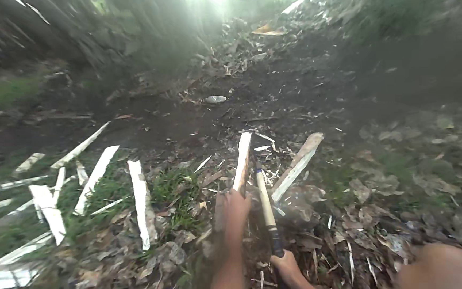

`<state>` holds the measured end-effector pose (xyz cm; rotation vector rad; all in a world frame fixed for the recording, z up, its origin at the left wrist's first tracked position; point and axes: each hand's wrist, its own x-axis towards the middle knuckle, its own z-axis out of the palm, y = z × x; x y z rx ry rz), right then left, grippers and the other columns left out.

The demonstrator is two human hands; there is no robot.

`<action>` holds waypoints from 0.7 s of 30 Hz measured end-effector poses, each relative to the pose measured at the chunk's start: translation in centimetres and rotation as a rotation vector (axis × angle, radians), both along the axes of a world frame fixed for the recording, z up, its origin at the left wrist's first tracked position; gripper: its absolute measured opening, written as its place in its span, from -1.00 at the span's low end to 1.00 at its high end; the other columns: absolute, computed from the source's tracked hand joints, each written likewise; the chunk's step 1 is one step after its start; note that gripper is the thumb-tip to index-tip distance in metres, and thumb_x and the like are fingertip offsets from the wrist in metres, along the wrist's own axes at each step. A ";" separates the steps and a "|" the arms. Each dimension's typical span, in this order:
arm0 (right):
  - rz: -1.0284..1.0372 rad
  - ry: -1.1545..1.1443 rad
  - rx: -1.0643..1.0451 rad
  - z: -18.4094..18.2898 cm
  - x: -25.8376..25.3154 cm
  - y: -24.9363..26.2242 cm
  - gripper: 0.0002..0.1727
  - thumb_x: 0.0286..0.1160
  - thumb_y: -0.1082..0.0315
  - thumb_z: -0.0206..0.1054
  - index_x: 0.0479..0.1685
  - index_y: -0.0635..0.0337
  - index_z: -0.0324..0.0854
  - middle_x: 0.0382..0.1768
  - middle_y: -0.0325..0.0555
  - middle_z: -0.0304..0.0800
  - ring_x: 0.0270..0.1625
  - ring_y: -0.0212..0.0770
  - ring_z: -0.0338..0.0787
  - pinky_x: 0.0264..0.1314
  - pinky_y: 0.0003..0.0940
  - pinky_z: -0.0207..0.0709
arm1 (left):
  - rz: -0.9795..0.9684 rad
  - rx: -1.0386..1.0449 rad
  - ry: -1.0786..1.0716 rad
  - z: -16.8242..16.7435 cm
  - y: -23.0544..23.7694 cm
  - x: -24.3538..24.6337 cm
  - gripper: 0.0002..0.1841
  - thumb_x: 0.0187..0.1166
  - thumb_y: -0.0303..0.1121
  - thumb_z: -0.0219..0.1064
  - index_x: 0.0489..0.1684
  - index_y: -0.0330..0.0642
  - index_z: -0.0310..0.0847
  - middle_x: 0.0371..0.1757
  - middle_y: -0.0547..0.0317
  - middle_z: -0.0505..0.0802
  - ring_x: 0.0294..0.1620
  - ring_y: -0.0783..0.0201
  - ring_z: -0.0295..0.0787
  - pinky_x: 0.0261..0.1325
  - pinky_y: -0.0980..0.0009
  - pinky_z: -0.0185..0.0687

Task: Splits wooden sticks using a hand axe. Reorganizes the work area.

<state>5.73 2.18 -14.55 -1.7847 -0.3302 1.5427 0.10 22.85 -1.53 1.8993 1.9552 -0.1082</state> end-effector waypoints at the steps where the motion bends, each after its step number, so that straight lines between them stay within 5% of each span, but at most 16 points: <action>1: -0.022 0.016 0.004 0.1 -0.3 0.1 -0.76 0.27 0.35 0.44 -0.17 0.33 0.66 -0.52 -0.01 0.73 -0.52 -0.12 0.74 -0.37 -0.09 0.69 | 0.005 -0.018 0.034 -1.4 1.3 0.5 -0.18 0.55 0.15 0.35 0.65 -0.31 0.37 0.60 -0.30 0.55 0.57 -0.26 0.52 0.50 -0.26 0.43; 3: -0.050 0.053 0.002 0.8 -0.5 0.2 -0.79 0.27 0.37 0.43 -0.20 0.33 0.65 -0.54 -0.01 0.74 -0.55 -0.12 0.75 -0.39 -0.10 0.71 | 0.034 -0.065 0.090 -4.4 3.2 1.2 -0.09 0.50 0.15 0.40 0.70 -0.37 0.27 0.61 -0.38 0.52 0.60 -0.32 0.47 0.54 -0.31 0.37; 6: -0.038 0.028 0.014 0.9 0.1 0.5 -0.76 0.17 0.36 0.46 -0.24 0.34 0.68 -0.53 0.00 0.77 -0.52 -0.10 0.78 -0.35 -0.06 0.72 | 0.119 -0.070 0.140 -8.0 4.9 1.7 -0.12 0.49 0.11 0.43 0.66 -0.38 0.30 0.41 -0.36 0.70 0.41 -0.27 0.69 0.37 -0.22 0.59; 11: -0.047 0.056 -0.005 1.7 0.6 0.2 -0.74 0.16 0.36 0.44 -0.22 0.34 0.66 -0.54 0.00 0.77 -0.55 -0.11 0.78 -0.39 -0.08 0.73 | 0.078 -0.092 0.109 -8.6 5.8 0.3 -0.21 0.50 0.13 0.43 0.56 -0.31 0.46 0.32 -0.27 0.78 0.36 -0.22 0.74 0.35 -0.18 0.62; 13: -0.074 0.103 0.000 2.6 0.5 0.6 -0.79 0.20 0.39 0.42 -0.25 0.32 0.64 -0.58 -0.02 0.76 -0.59 -0.13 0.76 -0.44 -0.14 0.72 | 0.122 -0.126 -0.081 -8.3 6.5 -1.0 -0.27 0.48 0.13 0.46 0.43 -0.33 0.58 0.27 -0.26 0.79 0.32 -0.17 0.75 0.37 -0.16 0.60; 15: -0.105 0.141 0.014 3.0 0.5 0.6 -0.82 0.21 0.41 0.40 -0.27 0.31 0.62 -0.60 -0.03 0.74 -0.61 -0.15 0.74 -0.48 -0.18 0.71 | 0.222 -0.191 -0.460 -8.5 6.3 -2.1 -0.42 0.53 0.02 0.50 0.17 -0.40 0.66 -0.05 -0.15 0.84 -0.07 0.02 0.82 0.07 0.02 0.73; 17: -0.130 0.173 0.023 3.5 0.5 0.7 -0.82 0.18 0.41 0.40 -0.29 0.31 0.61 -0.62 -0.03 0.74 -0.63 -0.15 0.74 -0.50 -0.20 0.70 | 0.372 -0.316 -0.878 -9.3 4.5 -3.2 -0.52 0.68 -0.05 0.38 0.16 -0.41 0.62 -0.28 -0.09 0.87 -0.38 0.10 0.87 -0.26 0.14 0.87; 21: -0.162 0.284 0.058 5.1 1.6 1.1 -0.84 0.32 0.41 0.35 -0.25 0.34 0.58 -0.62 0.02 0.74 -0.65 -0.13 0.74 -0.53 -0.22 0.71 | 0.629 -0.543 -1.203 -10.4 -2.0 -5.3 -0.48 0.81 0.04 0.12 0.21 -0.34 0.60 -0.25 -0.16 0.86 -0.37 0.04 0.86 -0.31 0.16 0.84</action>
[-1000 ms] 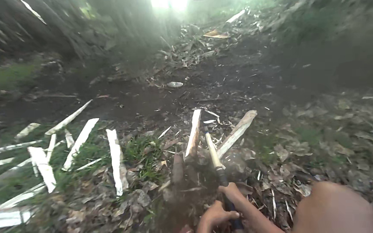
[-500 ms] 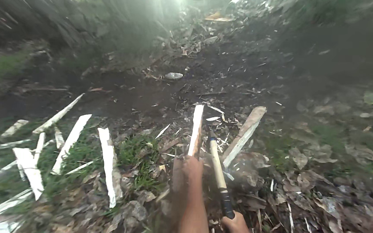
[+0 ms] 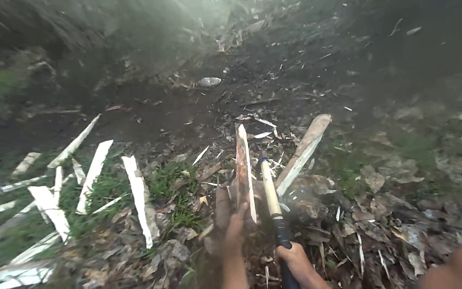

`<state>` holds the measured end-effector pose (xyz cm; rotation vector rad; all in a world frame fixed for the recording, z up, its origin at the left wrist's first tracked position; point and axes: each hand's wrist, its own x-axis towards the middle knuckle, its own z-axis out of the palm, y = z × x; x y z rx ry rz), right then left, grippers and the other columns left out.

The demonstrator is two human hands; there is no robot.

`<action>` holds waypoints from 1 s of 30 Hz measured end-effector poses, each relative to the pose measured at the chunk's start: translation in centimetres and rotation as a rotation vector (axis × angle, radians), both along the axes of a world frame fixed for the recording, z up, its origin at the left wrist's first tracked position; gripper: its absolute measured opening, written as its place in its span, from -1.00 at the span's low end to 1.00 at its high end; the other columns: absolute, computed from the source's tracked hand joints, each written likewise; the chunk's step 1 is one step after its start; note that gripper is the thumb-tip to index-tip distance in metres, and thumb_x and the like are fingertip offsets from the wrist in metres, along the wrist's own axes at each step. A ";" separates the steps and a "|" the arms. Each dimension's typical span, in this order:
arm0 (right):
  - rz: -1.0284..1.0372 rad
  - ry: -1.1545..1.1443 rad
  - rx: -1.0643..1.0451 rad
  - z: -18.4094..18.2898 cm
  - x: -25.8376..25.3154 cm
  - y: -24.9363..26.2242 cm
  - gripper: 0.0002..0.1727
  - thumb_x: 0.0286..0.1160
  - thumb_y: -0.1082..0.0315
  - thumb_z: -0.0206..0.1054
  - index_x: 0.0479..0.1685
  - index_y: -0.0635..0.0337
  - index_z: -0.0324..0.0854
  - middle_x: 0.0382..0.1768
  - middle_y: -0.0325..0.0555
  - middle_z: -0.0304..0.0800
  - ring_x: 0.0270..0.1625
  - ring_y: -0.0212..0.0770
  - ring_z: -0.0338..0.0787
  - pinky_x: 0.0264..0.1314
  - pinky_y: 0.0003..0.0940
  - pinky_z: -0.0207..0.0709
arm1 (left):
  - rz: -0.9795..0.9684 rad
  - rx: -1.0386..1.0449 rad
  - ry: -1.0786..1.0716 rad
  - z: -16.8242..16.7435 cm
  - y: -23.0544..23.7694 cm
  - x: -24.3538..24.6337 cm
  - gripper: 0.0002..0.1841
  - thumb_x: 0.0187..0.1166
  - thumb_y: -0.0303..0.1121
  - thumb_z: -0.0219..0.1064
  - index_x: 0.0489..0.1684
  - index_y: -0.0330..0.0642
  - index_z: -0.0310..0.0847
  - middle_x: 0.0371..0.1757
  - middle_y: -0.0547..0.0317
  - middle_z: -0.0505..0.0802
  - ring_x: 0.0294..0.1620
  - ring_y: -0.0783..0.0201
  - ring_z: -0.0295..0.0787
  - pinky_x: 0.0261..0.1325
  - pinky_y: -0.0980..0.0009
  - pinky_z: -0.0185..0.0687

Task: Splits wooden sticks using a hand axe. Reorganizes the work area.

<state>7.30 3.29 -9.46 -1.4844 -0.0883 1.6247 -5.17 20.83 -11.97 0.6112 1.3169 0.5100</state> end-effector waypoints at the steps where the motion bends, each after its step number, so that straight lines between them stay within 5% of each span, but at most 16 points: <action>1: -0.006 0.025 0.011 0.3 0.3 0.0 -0.84 0.35 0.41 0.33 -0.24 0.35 0.57 -0.62 0.03 0.73 -0.65 -0.12 0.73 -0.54 -0.21 0.70 | 0.041 -0.020 -0.033 -0.1 -1.5 -0.5 -0.48 0.82 0.05 0.09 0.23 -0.31 0.59 -0.23 -0.17 0.86 -0.36 0.04 0.85 -0.32 0.18 0.82; 4: 0.023 -0.030 0.024 0.2 0.8 -0.4 -0.81 0.35 0.37 0.35 -0.22 0.33 0.57 -0.59 0.01 0.73 -0.63 -0.12 0.74 -0.52 -0.20 0.70 | 0.085 -0.018 -0.053 0.8 -4.2 -1.0 -0.48 0.84 0.05 0.03 0.29 -0.28 0.56 -0.18 -0.17 0.86 -0.33 0.06 0.85 -0.31 0.21 0.81; 9: 0.044 -0.155 0.045 1.0 1.7 -1.6 -0.79 0.31 0.36 0.39 -0.19 0.31 0.57 -0.61 -0.02 0.72 -0.65 -0.15 0.73 -0.55 -0.23 0.70 | -0.094 0.099 0.238 3.1 -4.9 0.7 -0.53 0.76 -0.05 0.27 0.09 -0.41 0.64 -0.33 -0.10 0.85 -0.42 0.09 0.84 -0.30 0.17 0.84; 14: -0.018 -0.183 0.122 3.3 4.1 -2.3 -0.78 0.33 0.37 0.35 -0.17 0.35 0.57 -0.58 0.01 0.74 -0.63 -0.10 0.75 -0.53 -0.20 0.72 | -0.078 0.118 0.260 3.4 -5.0 1.9 -0.53 0.72 -0.05 0.34 0.03 -0.43 0.63 -0.35 -0.09 0.83 -0.45 0.11 0.83 -0.32 0.16 0.83; 20: -0.025 -0.220 0.070 5.6 6.6 -5.0 -0.84 0.46 0.39 0.31 -0.16 0.33 0.55 -0.59 -0.02 0.72 -0.65 -0.13 0.73 -0.55 -0.22 0.72 | -0.065 0.029 0.194 3.1 -4.4 2.2 -0.46 0.69 0.01 0.34 0.27 -0.35 0.55 -0.17 -0.17 0.86 -0.27 -0.01 0.88 -0.18 0.06 0.86; 23: -0.116 -0.082 0.059 4.0 7.0 -6.5 -0.84 0.60 0.39 0.23 -0.08 0.34 0.52 -0.54 0.00 0.71 -0.62 -0.14 0.73 -0.53 -0.25 0.72 | -0.067 -0.051 0.112 2.6 -4.2 2.6 -0.47 0.71 0.01 0.30 0.36 -0.27 0.53 -0.04 -0.19 0.88 -0.14 -0.05 0.89 -0.11 0.06 0.83; 28: -0.295 0.374 0.075 2.2 7.7 -6.6 -0.77 0.79 0.25 -0.02 -0.13 0.19 0.45 -0.56 -0.13 0.58 -0.63 -0.26 0.65 -0.57 -0.35 0.68 | -0.028 -0.049 0.096 1.9 -4.5 3.6 -0.55 0.68 -0.02 0.33 0.21 -0.26 0.59 -0.16 -0.12 0.84 -0.30 0.06 0.81 -0.23 0.14 0.77; 30: -0.290 0.363 0.059 2.1 7.9 -6.5 -0.77 0.77 0.27 0.00 -0.15 0.20 0.46 -0.57 -0.12 0.58 -0.64 -0.25 0.65 -0.58 -0.34 0.67 | -0.023 -0.040 0.106 1.7 -4.6 3.6 -0.55 0.67 -0.02 0.34 0.18 -0.26 0.59 -0.19 -0.10 0.82 -0.34 0.08 0.78 -0.24 0.14 0.76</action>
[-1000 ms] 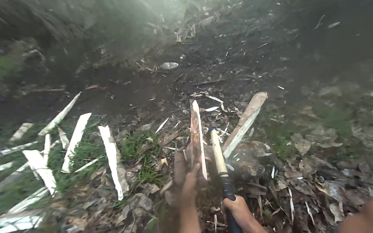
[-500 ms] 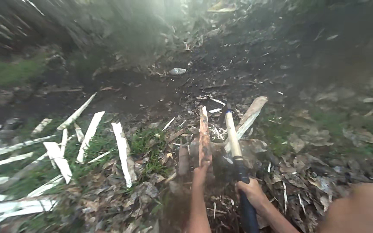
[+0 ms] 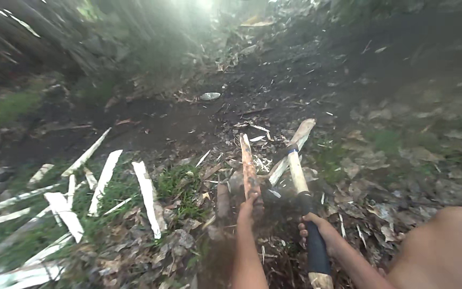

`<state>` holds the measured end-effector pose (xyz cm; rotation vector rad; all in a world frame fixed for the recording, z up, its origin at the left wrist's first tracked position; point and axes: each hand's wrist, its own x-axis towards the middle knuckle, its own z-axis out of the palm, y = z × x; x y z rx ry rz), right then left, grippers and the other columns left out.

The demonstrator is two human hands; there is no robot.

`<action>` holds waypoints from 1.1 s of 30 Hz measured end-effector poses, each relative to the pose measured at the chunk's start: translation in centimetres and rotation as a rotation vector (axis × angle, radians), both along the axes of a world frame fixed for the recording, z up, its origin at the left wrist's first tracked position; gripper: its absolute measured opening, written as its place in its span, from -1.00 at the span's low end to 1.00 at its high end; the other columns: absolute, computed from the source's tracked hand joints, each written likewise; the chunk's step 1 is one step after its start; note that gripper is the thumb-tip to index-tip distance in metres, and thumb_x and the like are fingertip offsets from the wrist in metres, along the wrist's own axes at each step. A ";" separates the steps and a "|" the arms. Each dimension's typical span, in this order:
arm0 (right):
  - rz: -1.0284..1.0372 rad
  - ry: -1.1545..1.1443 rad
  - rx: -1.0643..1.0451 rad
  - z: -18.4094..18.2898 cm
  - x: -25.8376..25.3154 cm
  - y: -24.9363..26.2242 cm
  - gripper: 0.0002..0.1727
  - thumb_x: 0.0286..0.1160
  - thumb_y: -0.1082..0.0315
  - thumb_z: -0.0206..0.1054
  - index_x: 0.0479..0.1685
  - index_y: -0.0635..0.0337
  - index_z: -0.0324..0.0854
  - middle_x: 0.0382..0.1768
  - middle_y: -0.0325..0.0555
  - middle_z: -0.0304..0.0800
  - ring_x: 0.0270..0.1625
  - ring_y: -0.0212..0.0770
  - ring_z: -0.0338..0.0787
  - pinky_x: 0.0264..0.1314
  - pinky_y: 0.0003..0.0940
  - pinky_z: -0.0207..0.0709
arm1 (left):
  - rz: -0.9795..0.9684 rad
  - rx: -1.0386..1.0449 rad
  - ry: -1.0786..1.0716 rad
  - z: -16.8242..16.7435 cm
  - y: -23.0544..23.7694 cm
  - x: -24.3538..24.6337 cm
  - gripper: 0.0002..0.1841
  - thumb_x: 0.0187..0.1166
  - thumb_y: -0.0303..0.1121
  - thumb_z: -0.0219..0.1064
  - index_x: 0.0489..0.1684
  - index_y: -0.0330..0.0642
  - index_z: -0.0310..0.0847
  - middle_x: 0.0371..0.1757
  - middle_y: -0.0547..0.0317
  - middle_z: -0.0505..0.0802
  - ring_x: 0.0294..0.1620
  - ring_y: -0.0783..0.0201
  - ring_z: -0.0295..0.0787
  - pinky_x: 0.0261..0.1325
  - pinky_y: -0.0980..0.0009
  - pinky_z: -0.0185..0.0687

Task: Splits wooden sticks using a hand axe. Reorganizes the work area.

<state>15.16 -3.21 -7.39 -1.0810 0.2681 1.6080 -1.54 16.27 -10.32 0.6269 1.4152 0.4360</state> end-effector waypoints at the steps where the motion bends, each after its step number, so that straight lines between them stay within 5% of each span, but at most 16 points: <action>1: 0.024 -0.070 -0.022 0.0 -0.1 0.1 -0.80 0.76 0.29 0.05 -0.12 0.23 0.47 -0.55 -0.08 0.60 -0.62 -0.22 0.67 -0.57 -0.31 0.69 | -0.004 0.005 0.003 -0.1 0.1 0.0 -0.55 0.67 -0.02 0.34 0.20 -0.26 0.58 -0.19 -0.11 0.82 -0.35 0.08 0.78 -0.25 0.14 0.76; 6: 0.308 -0.563 -0.158 -2.6 -2.0 0.5 -0.76 0.57 0.31 0.32 -0.01 0.34 0.55 -0.48 -0.01 0.73 -0.53 -0.14 0.76 -0.41 -0.19 0.73 | -0.061 0.064 0.052 0.0 -0.2 0.4 -0.53 0.69 -0.03 0.34 0.23 -0.28 0.56 -0.24 -0.08 0.80 -0.37 0.09 0.77 -0.26 0.14 0.76; 10: 0.440 -0.730 -0.238 -6.6 -3.1 0.6 -0.66 0.46 0.29 0.45 0.04 0.38 0.60 -0.39 0.06 0.74 -0.45 -0.08 0.76 -0.28 -0.09 0.71 | -0.232 0.207 0.334 1.5 -0.5 2.3 -0.46 0.55 -0.09 0.51 0.24 -0.41 0.55 -0.14 -0.18 0.80 -0.23 0.02 0.79 -0.15 0.05 0.76; 13: 0.417 -0.710 -0.222 -8.3 -3.6 0.3 -0.66 0.46 0.28 0.45 0.01 0.39 0.62 -0.36 0.08 0.75 -0.39 -0.06 0.77 -0.22 -0.06 0.70 | -0.485 0.304 0.731 3.3 -1.7 5.0 -0.27 0.48 0.03 0.49 0.47 -0.36 0.47 0.16 -0.24 0.83 0.20 -0.11 0.82 0.24 -0.12 0.69; 15: 0.400 -0.705 -0.221 -8.3 -3.9 0.5 -0.67 0.45 0.29 0.46 0.00 0.40 0.62 -0.35 0.09 0.73 -0.37 -0.05 0.74 -0.20 -0.04 0.67 | -0.557 0.316 0.895 3.9 -2.2 6.2 -0.24 0.51 0.09 0.41 0.56 -0.30 0.42 0.23 -0.19 0.84 0.29 -0.12 0.80 0.29 -0.15 0.66; 26: 0.364 -0.699 -0.231 -8.8 -4.4 0.9 -0.72 0.47 0.34 0.43 -0.03 0.39 0.58 -0.51 0.02 0.71 -0.54 -0.12 0.74 -0.36 -0.16 0.71 | -0.608 0.286 0.872 4.0 -1.6 6.1 -0.22 0.51 0.07 0.43 0.60 -0.30 0.36 0.27 -0.18 0.81 0.32 -0.08 0.78 0.31 -0.11 0.66; 33: 0.364 -0.718 -0.219 -10.1 -4.6 0.7 -0.67 0.43 0.28 0.46 -0.04 0.38 0.62 -0.44 0.07 0.74 -0.47 -0.06 0.77 -0.28 -0.06 0.72 | -0.590 0.286 0.839 4.0 -1.7 5.9 -0.20 0.51 0.07 0.44 0.62 -0.32 0.33 0.26 -0.21 0.81 0.31 -0.10 0.79 0.32 -0.12 0.66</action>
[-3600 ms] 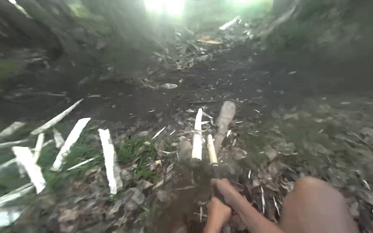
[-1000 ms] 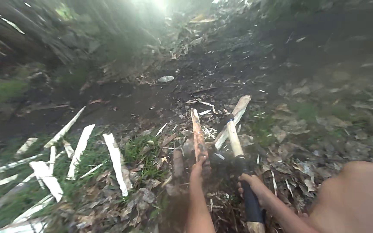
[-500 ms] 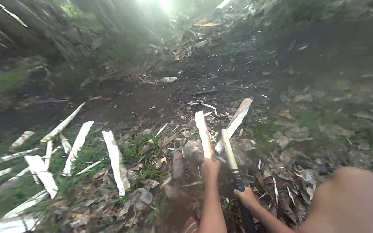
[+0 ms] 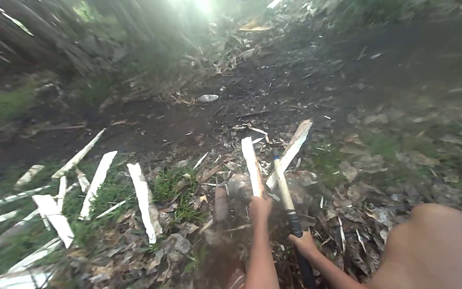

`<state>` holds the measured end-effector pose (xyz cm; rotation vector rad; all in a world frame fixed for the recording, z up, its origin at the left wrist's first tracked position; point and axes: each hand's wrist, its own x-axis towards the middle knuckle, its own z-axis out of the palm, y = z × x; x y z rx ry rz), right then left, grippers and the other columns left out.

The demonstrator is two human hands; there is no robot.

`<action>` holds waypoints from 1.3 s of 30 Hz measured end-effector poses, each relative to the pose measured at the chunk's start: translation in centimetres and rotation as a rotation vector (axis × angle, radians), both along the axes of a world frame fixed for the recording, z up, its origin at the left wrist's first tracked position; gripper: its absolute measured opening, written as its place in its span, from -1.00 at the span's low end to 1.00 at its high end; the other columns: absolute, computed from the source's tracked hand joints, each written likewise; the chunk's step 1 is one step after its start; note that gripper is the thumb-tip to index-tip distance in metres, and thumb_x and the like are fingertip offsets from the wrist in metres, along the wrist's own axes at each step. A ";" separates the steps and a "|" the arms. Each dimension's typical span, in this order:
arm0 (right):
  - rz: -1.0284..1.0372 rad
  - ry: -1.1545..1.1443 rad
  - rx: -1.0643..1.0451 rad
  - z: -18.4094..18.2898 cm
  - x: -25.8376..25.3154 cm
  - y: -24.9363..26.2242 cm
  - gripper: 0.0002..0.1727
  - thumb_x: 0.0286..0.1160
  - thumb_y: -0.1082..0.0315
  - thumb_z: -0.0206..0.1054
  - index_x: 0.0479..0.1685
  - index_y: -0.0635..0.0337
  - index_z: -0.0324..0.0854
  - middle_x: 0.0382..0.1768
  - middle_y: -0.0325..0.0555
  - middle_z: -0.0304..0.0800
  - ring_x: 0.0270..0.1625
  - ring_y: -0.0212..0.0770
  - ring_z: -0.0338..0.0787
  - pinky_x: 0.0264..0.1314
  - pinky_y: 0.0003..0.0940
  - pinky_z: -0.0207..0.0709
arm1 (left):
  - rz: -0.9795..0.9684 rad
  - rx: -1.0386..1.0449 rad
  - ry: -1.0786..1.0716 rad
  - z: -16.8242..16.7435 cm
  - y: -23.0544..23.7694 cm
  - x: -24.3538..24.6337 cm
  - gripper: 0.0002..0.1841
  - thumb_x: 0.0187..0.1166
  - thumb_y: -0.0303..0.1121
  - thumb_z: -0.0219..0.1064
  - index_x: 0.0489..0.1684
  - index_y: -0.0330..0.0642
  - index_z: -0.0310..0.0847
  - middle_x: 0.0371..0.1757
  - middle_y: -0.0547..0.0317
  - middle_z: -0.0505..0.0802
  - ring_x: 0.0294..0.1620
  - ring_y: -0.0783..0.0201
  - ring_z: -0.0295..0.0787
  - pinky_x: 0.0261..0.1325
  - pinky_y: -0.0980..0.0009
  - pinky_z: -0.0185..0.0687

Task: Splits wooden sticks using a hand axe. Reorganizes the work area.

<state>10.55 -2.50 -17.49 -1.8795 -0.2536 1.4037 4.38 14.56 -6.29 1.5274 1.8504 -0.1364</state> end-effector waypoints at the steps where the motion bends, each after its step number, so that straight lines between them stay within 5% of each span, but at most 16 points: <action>1: 0.006 -0.008 -0.003 -0.1 0.0 0.0 -0.65 0.43 0.26 0.47 -0.01 0.38 0.62 -0.41 0.08 0.75 -0.43 -0.05 0.78 -0.24 -0.04 0.72 | -0.004 0.005 0.001 0.0 0.0 0.0 -0.20 0.51 0.07 0.43 0.61 -0.32 0.34 0.26 -0.21 0.81 0.31 -0.10 0.79 0.31 -0.12 0.66; 5: 0.013 -0.028 -0.038 0.2 -0.4 0.5 -0.62 0.39 0.26 0.50 0.02 0.40 0.64 -0.32 0.13 0.76 -0.33 0.00 0.79 -0.14 0.02 0.70 | 0.028 -0.066 -0.161 -1.1 1.7 -0.5 -0.28 0.54 0.00 0.45 0.49 -0.41 0.43 0.22 -0.31 0.79 0.23 -0.14 0.79 0.30 -0.12 0.65; 10: 0.014 -0.017 -0.069 -0.3 -1.1 0.7 -0.56 0.37 0.24 0.52 0.10 0.39 0.63 -0.24 0.17 0.78 -0.22 0.05 0.81 -0.04 0.09 0.68 | 0.121 -0.149 -0.272 -3.2 5.3 0.8 -0.46 0.48 -0.16 0.54 0.22 -0.44 0.55 -0.16 -0.11 0.81 -0.26 0.12 0.78 -0.13 0.16 0.73; 13: 0.009 -0.028 -0.078 -0.7 -0.9 0.9 -0.56 0.33 0.25 0.54 0.07 0.40 0.65 -0.25 0.18 0.78 -0.22 0.06 0.79 -0.04 0.11 0.66 | 0.111 -0.131 -0.219 -4.5 6.9 2.0 -0.38 0.37 -0.20 0.61 0.29 -0.45 0.52 -0.09 -0.19 0.81 -0.22 0.04 0.78 -0.08 0.07 0.73; 18: 0.030 -0.016 -0.076 -1.6 -1.1 0.8 -0.55 0.32 0.25 0.55 0.09 0.39 0.66 -0.21 0.19 0.78 -0.16 0.07 0.80 0.02 0.12 0.65 | 0.200 -0.078 -0.376 -3.9 5.4 0.6 -0.34 0.34 -0.36 0.63 0.37 -0.46 0.40 -0.17 -0.16 0.79 -0.34 0.12 0.78 -0.21 0.18 0.76; 23: 0.038 0.005 -0.088 -1.5 -0.5 0.7 -0.52 0.31 0.23 0.55 0.12 0.40 0.65 -0.17 0.22 0.78 -0.11 0.10 0.81 0.05 0.13 0.65 | 0.188 -0.051 -0.489 -3.3 2.6 -1.5 -0.64 0.37 -0.34 0.60 -0.09 -0.44 0.65 -0.41 -0.06 0.82 -0.48 0.15 0.78 -0.32 0.20 0.76; 27: 0.058 0.022 -0.101 -1.3 -0.8 1.1 -0.50 0.34 0.21 0.55 0.16 0.40 0.64 -0.10 0.24 0.80 -0.02 0.14 0.82 0.13 0.16 0.64 | 0.115 -0.047 -0.528 -1.4 0.6 -2.4 -0.71 0.41 -0.33 0.59 -0.16 -0.40 0.72 -0.43 -0.04 0.84 -0.47 0.15 0.80 -0.31 0.20 0.78; 30: 0.046 0.075 -0.096 -0.8 -1.1 1.5 -0.46 0.37 0.20 0.55 0.23 0.41 0.61 0.00 0.30 0.80 0.08 0.18 0.82 0.22 0.17 0.63 | -0.147 0.090 -0.178 2.1 0.7 -2.8 -0.57 0.33 -0.20 0.63 0.03 -0.31 0.71 -0.28 -0.07 0.86 -0.32 0.08 0.84 -0.17 0.10 0.79; 32: 0.006 0.119 -0.066 -0.6 -1.3 1.6 -0.48 0.39 0.22 0.54 0.20 0.43 0.63 -0.05 0.30 0.79 0.02 0.17 0.82 0.17 0.17 0.64 | -0.393 0.206 0.245 6.6 1.2 -2.6 -0.33 0.37 -0.04 0.56 0.47 -0.15 0.57 0.17 -0.17 0.84 0.16 -0.13 0.82 0.24 -0.15 0.69; 35: -0.002 0.139 -0.057 -0.3 -1.5 1.7 -0.51 0.40 0.21 0.53 0.15 0.45 0.63 -0.10 0.28 0.80 -0.04 0.14 0.82 0.11 0.15 0.65 | -0.705 0.404 0.623 14.2 1.9 -1.8 -0.21 0.50 -0.15 0.46 0.80 -0.05 0.27 0.50 -0.34 0.64 0.45 -0.35 0.62 0.38 -0.28 0.55; 39: 0.007 0.119 -0.059 0.2 -1.2 1.5 -0.52 0.45 0.26 0.52 0.15 0.52 0.62 -0.04 0.36 0.78 0.00 0.19 0.82 0.18 0.19 0.63 | -1.137 0.796 0.745 21.1 2.8 1.8 -0.34 0.57 -0.47 0.33 0.74 0.16 0.40 0.27 -0.38 0.74 0.29 -0.33 0.70 0.28 -0.19 0.57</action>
